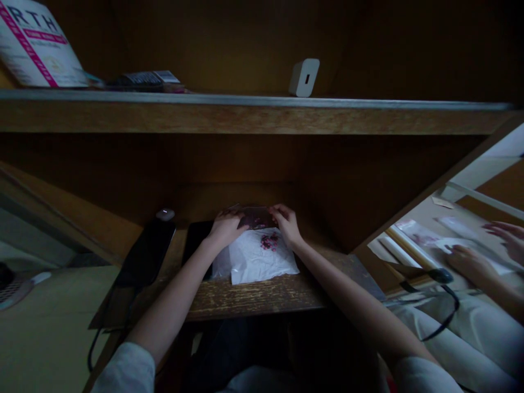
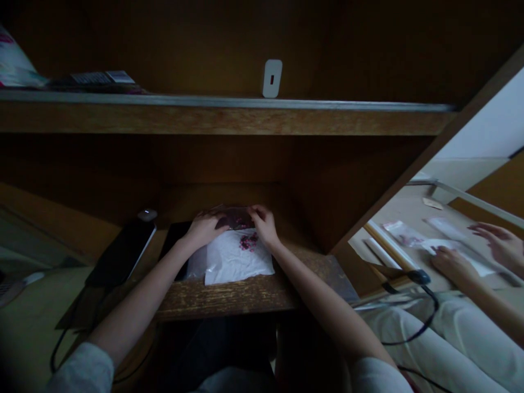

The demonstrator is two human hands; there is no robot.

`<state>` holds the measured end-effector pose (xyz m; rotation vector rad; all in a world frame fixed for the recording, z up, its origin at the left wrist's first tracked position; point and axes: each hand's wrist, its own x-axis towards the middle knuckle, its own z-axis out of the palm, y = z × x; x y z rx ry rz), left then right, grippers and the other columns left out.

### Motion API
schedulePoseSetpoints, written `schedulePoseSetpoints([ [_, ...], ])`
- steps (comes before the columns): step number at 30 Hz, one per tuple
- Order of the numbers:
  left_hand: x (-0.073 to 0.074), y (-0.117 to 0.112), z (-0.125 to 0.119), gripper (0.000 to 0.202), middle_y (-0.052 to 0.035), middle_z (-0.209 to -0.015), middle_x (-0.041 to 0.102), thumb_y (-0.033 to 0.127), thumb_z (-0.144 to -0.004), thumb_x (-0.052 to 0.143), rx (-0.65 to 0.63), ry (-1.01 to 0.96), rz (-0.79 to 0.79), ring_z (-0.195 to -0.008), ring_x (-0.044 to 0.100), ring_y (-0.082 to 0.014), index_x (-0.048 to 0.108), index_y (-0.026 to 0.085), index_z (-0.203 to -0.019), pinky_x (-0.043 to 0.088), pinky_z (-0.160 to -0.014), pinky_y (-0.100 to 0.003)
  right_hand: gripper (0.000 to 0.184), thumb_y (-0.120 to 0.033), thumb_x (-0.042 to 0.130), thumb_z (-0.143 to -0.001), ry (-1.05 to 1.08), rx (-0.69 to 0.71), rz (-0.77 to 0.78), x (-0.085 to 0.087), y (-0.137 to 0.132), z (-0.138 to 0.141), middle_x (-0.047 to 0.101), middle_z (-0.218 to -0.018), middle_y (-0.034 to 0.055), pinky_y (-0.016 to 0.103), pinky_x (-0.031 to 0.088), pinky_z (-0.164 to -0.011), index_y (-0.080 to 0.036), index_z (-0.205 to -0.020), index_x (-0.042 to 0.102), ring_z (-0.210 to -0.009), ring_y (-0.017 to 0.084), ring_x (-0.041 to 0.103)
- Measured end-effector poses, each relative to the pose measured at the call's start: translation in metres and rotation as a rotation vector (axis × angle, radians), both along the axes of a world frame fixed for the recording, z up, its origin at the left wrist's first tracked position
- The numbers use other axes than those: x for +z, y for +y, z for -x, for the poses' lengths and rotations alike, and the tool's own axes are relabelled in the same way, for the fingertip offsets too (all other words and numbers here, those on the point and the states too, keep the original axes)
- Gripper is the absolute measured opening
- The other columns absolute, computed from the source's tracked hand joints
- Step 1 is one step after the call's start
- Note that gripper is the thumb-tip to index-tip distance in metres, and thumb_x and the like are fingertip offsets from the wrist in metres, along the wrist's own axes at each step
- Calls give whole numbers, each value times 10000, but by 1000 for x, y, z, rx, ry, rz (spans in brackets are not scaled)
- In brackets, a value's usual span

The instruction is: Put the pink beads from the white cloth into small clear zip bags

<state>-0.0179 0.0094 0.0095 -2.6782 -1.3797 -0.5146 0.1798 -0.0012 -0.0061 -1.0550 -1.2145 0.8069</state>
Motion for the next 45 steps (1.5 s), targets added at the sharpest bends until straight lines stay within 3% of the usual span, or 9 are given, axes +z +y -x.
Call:
schedulePoseSetpoints([
  [7, -6, 5, 1, 235, -81, -1096, 680, 238, -878, 481, 33, -30, -21, -986, 626, -248, 663, 214, -1024, 417, -908, -415, 187, -346, 583, -754, -154, 124, 13, 12, 31, 11, 567, -627, -13, 220, 336, -551, -201, -647, 629, -585, 111, 476],
  [11, -4, 5, 3, 253, -63, -1055, 699, 265, -884, 470, 111, -88, 25, -930, 644, -233, 675, 225, -1027, 444, -872, -382, 227, -383, 557, -767, -189, 121, -21, 4, 42, 16, 585, -649, -4, 229, 359, -586, -184, -678, 619, -616, 123, 502],
  [17, 0, 6, 4, 253, -54, -991, 716, 289, -883, 468, 175, -205, 108, -875, 659, -225, 693, 222, -976, 461, -837, -340, 256, -394, 550, -779, -285, 97, -2, -7, 32, 11, 603, -673, 19, 241, 374, -574, -161, -716, 634, -620, 138, 519],
  [21, 3, 6, 4, 230, -65, -942, 708, 286, -900, 452, 162, -512, 2, -853, 653, -206, 662, 201, -936, 467, -796, -302, 254, -385, 563, -791, -319, 100, -28, -9, 29, 9, 667, -801, 49, 262, 424, -650, -158, -811, 675, -709, 160, 578],
  [25, 7, 8, 3, 207, -44, -827, 671, 340, -904, 462, 101, -1015, -66, -796, 650, -170, 595, 189, -857, 481, -742, -266, 281, -394, 578, -798, -297, 176, -18, -7, 29, 11, 687, -917, 66, 276, 446, -712, -168, -924, 689, -790, 172, 609],
  [28, 6, 11, -1, 254, -15, -786, 648, 443, -875, 494, -1, -1372, 123, -627, 640, -130, 533, 192, -854, 509, -619, -249, 307, -413, 575, -805, -277, 306, -2, -4, 24, 14, 686, -925, 62, 273, 444, -713, -167, -947, 690, -800, 168, 605],
  [31, 3, 13, -5, 306, 17, -737, 626, 498, -821, 556, -4, -1558, 326, -477, 586, -95, 510, 199, -869, 503, -491, -226, 311, -429, 577, -797, -232, 411, 48, 1, 19, 16, 682, -856, 43, 256, 434, -660, -162, -906, 693, -740, 150, 587],
  [36, -1, 13, -7, 306, 19, -721, 619, 487, -805, 583, 96, -1655, 445, -478, 583, -97, 477, 202, -841, 500, -438, -214, 266, -403, 611, -760, -172, 449, 120, 7, 13, 18, 667, -811, 35, 237, 408, -607, -159, -832, 690, -686, 129, 554],
  [45, 0, 12, -8, 267, 5, -748, 619, 462, -847, 524, 155, -1600, 528, -522, 618, -110, 437, 211, -874, 517, -426, -208, 246, -400, 633, -741, -199, 495, 118, 7, 13, 19, 615, -703, 10, 246, 370, -601, -157, -736, 674, -617, 111, 497],
])
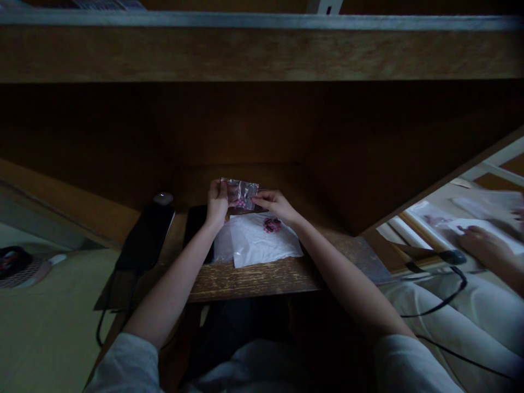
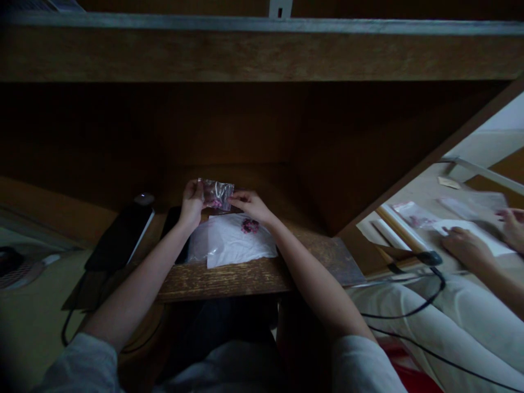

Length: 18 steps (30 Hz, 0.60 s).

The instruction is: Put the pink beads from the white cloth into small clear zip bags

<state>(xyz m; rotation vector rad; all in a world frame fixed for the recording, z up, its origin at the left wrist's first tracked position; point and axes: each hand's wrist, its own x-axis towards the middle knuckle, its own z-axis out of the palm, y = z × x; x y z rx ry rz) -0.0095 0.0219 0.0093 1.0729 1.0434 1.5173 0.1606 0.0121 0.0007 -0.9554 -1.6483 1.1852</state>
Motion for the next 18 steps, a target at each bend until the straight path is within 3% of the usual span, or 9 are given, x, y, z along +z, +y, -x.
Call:
schedulePoseSetpoints([
  [5, -6, -1, -2, 375, -20, -930, 616, 429, -781, 626, -30, 107, 5, -551, 635, -114, 412, 245, -1028, 541, -414, -222, 275, -423, 651, -706, 38, -114, 15, -2, 3, -2, 549, -628, -11, 233, 328, -538, -151, -678, 621, -554, 94, 444],
  [10, -8, -9, -4, 586, -35, -998, 620, 262, -736, 689, -104, 274, -156, -599, 651, -130, 349, 296, -1212, 550, -421, -207, 309, -451, 645, -697, 12, -169, -13, 0, 3, -4, 514, -593, -14, 232, 311, -511, -159, -632, 569, -529, 90, 415],
  [14, -5, -15, -6, 528, -47, -1037, 611, 263, -766, 656, -123, 372, -248, -663, 658, -147, 393, 294, -1223, 551, -428, -200, 309, -452, 648, -698, 5, -164, -38, -1, 2, -2, 507, -578, -16, 228, 302, -492, -160, -639, 567, -511, 86, 400],
  [18, -4, -17, -8, 592, -78, -1091, 591, 270, -715, 715, -130, 345, -271, -732, 660, -174, 406, 274, -1220, 541, -422, -192, 290, -422, 649, -712, -71, -193, -122, -2, 1, 0, 438, -520, -41, 226, 227, -455, -154, -635, 570, -468, 71, 307],
])
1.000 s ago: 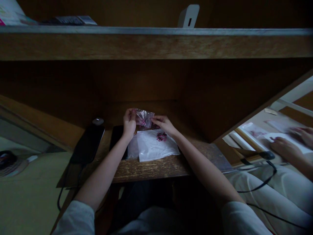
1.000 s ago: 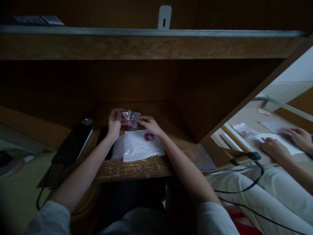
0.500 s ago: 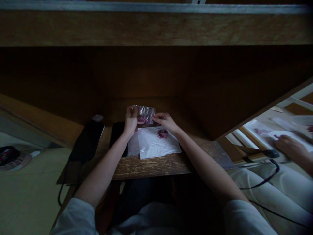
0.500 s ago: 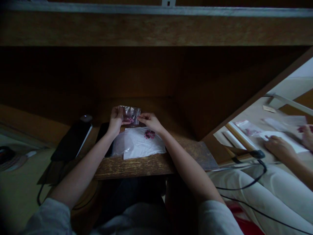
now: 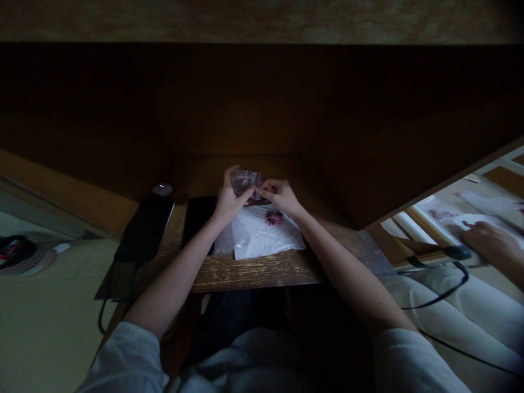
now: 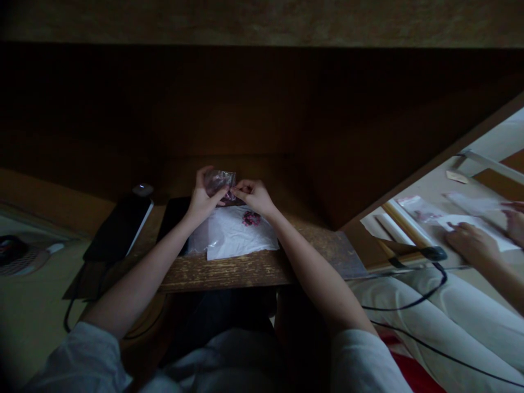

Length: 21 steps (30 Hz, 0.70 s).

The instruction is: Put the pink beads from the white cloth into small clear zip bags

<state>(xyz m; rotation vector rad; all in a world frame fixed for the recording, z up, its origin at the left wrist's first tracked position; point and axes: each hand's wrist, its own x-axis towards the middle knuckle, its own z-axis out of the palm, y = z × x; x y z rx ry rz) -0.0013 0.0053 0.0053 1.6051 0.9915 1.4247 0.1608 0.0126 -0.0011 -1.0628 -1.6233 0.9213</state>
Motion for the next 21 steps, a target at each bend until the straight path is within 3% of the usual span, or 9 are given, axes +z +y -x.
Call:
schedulePoseSetpoints([
  [7, -3, 3, -2, 616, -25, -903, 623, 182, -627, 768, -52, -106, 81, -707, 652, -170, 451, 261, -1148, 548, -473, -227, 280, -385, 630, -751, -120, 9, -111, -2, -5, 2, 452, -532, -33, 226, 232, -474, -152, -613, 558, -489, 73, 316],
  [15, -1, 5, -1, 462, -33, -894, 628, 202, -637, 739, -55, -137, 133, -667, 646, -171, 508, 217, -1036, 548, -471, -260, 299, -421, 645, -751, -92, 73, -127, -4, -4, 2, 529, -580, -12, 230, 276, -504, -148, -640, 593, -524, 86, 386],
  [21, -2, 10, 2, 449, -6, -848, 623, 99, -596, 703, -11, -79, 31, -684, 637, -140, 520, 203, -993, 521, -560, -220, 346, -473, 643, -743, -141, 71, -112, 0, -6, 2, 495, -556, -16, 227, 262, -496, -145, -638, 607, -517, 86, 367],
])
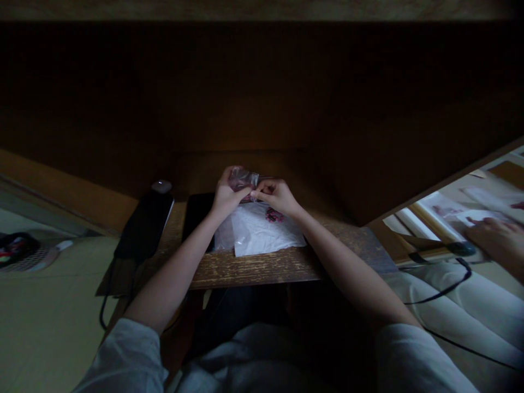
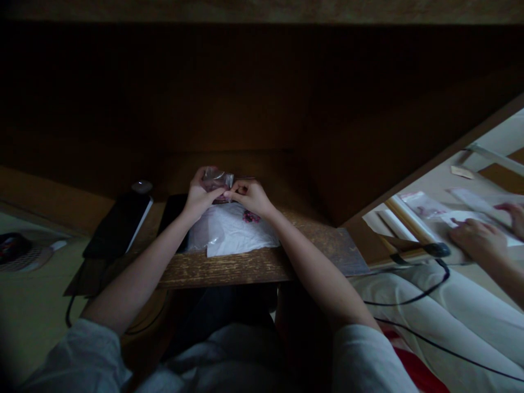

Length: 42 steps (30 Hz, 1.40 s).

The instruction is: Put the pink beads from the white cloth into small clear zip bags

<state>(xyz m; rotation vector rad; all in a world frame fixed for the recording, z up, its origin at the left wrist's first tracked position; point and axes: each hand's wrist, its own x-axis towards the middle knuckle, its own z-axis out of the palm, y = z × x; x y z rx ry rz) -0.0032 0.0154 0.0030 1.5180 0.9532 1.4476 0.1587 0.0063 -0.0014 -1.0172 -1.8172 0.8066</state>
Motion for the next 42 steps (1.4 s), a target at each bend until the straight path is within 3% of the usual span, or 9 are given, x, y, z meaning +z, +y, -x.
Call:
schedulePoseSetpoints([
  [6, 3, -2, 0, 492, 23, -830, 611, 11, -574, 654, 55, 64, -102, -654, 610, -109, 513, 214, -1000, 482, -615, -211, 313, -430, 579, -795, -26, -25, -19, -2, 1, 2, 494, -572, -12, 229, 264, -497, -154, -649, 590, -514, 90, 362],
  [14, 6, -14, -3, 476, 53, -633, 565, 68, -651, 639, 206, 285, -171, -587, 561, -141, 506, 228, -1079, 456, -627, -248, 210, -289, 521, -802, -152, -238, -120, -1, -7, 17, 473, -552, -13, 240, 241, -501, -166, -638, 567, -508, 99, 366],
  [22, 8, -17, -3, 411, 29, -732, 603, 63, -625, 660, 278, 298, -154, -620, 585, -151, 519, 232, -972, 490, -661, -272, 186, -268, 538, -745, -230, -403, -132, 3, -12, 17, 482, -511, -14, 249, 240, -498, -179, -583, 544, -471, 104, 386],
  [28, 1, -4, 0, 497, 31, -769, 622, 46, -617, 678, 201, 132, -110, -651, 636, -136, 465, 229, -1027, 525, -615, -237, 120, -300, 568, -757, -84, -360, -96, 3, -8, 9, 522, -599, -12, 237, 286, -502, -188, -738, 529, -525, 113, 440],
  [35, -3, 0, -1, 488, 2, -796, 638, 123, -672, 689, 59, -92, 197, -494, 629, -123, 415, 231, -1062, 516, -418, -210, 134, -306, 553, -810, 16, -178, -67, 1, -3, 7, 587, -700, 10, 230, 349, -524, -182, -861, 545, -566, 109, 497],
  [42, 1, -3, -2, 488, -17, -841, 651, 127, -678, 704, 52, -119, 194, -518, 644, -144, 433, 230, -1070, 527, -408, -228, 147, -271, 545, -817, 76, -122, -58, -3, 0, 5, 581, -729, 5, 232, 391, -565, -184, -934, 542, -623, 112, 526],
])
